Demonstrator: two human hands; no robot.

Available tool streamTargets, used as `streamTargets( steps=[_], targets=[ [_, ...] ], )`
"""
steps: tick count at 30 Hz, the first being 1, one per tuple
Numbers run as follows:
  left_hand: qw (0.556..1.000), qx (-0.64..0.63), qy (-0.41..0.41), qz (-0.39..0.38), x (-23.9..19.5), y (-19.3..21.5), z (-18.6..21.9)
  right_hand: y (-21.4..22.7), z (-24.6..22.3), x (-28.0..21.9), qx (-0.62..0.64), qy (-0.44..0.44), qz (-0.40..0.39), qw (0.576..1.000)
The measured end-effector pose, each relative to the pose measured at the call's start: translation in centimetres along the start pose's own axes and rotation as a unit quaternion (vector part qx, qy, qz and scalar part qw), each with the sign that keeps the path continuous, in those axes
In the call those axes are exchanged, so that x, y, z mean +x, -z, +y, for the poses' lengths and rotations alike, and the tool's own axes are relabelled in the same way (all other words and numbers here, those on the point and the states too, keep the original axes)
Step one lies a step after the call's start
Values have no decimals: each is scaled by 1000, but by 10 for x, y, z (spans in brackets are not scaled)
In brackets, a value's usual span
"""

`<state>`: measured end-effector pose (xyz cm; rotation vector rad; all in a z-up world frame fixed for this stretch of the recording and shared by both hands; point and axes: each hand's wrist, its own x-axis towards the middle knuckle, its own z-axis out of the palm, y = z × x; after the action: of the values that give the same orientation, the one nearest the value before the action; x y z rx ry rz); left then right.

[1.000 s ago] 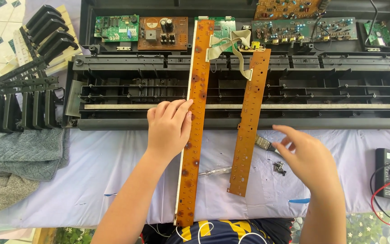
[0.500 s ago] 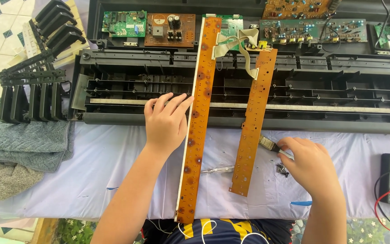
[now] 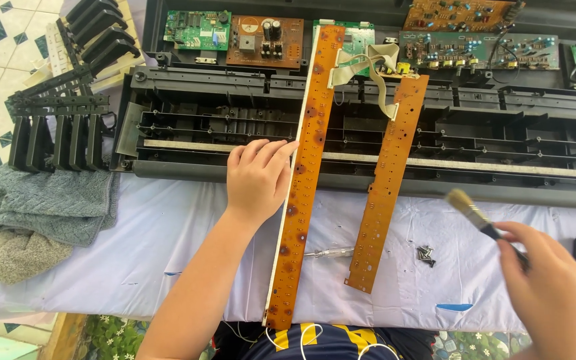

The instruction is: The person uses a screwdriver to remove screws from a disassembled electronic device, then lifts out a long circuit board. They proceed to clean the board with a brush, removing dust and debris from the surface.

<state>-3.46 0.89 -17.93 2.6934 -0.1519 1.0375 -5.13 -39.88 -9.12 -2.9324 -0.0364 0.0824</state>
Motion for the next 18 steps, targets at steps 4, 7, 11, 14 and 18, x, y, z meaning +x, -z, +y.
streamTargets(
  steps=[4,7,11,14,18],
  targets=[
    [1000,-3,4,-10,-1,1,0,-15,34,-11,114,53,89,988],
    [1000,0,-5,-5,2,3,-2,-12,14,-19,226,5,98,969],
    [1000,12,1,23,9,14,-5,-7,-34,-28,173,20,13,985],
    [1000,9,-7,27,9,18,-9,-3,-57,-32,134,24,-4,991],
    [990,-105,-57,-74,11,30,-16,4,-72,-37,124,86,39,988]
  ],
)
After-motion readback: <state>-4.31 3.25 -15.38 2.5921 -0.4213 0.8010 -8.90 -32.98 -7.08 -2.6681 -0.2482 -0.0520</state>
